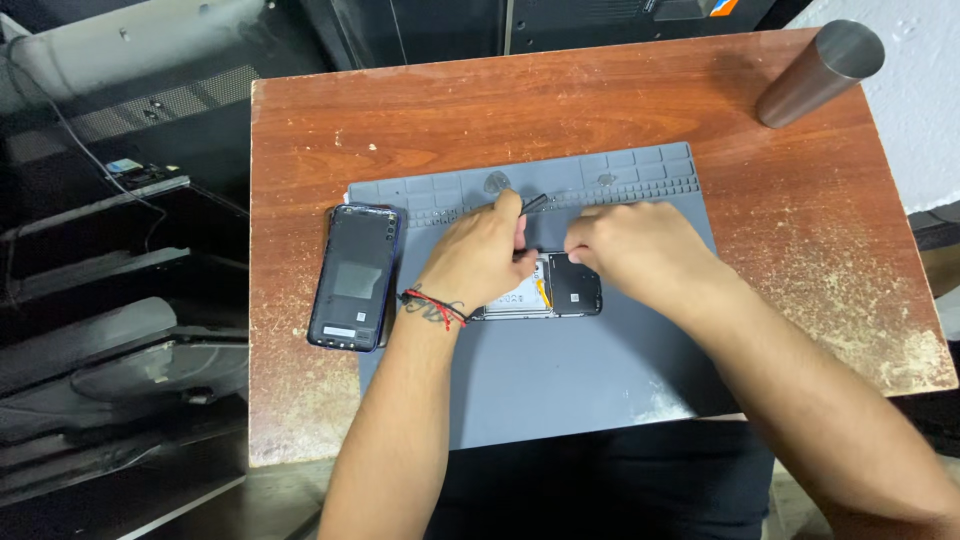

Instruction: The person uses a small black tool to pry and remove several small components from the back of a disassembled smartphone. The removed pieces are placed on the gray mat. The phone remains open with the battery exposed throughout the clip.

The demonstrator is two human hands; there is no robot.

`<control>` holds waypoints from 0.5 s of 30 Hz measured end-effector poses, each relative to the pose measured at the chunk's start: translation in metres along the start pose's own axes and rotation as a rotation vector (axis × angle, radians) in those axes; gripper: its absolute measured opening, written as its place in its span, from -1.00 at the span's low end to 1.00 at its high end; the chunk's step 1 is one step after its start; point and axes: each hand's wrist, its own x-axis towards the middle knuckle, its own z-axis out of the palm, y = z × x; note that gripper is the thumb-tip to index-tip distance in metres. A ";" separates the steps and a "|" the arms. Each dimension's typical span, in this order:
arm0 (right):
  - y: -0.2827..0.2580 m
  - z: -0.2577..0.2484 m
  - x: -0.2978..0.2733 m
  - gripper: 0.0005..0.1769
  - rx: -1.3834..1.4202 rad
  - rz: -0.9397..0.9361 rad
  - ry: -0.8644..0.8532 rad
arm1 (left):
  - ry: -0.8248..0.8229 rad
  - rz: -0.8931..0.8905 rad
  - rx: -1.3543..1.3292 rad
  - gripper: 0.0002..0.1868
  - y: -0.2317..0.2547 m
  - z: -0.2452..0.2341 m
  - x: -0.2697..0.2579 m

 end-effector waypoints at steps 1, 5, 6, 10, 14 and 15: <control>0.001 -0.004 0.000 -0.88 -0.001 0.001 0.001 | 0.001 0.001 0.000 -0.75 -0.002 0.002 0.002; 0.007 -0.008 0.003 -0.88 0.195 0.072 -0.058 | -0.009 -0.006 0.009 -0.71 -0.009 0.006 0.005; 0.010 -0.006 0.004 -0.87 0.248 0.100 -0.075 | -0.010 -0.007 0.005 -0.71 -0.009 0.007 0.006; 0.009 -0.016 0.007 -0.86 0.300 0.109 -0.102 | -0.015 -0.016 0.009 -0.73 -0.004 0.001 0.005; 0.013 -0.012 0.010 -0.88 0.343 0.117 -0.115 | -0.022 -0.013 -0.005 -0.74 -0.003 0.001 0.005; 0.014 -0.009 0.011 -0.88 0.364 0.117 -0.107 | -0.020 -0.016 -0.005 -0.75 -0.004 0.001 0.006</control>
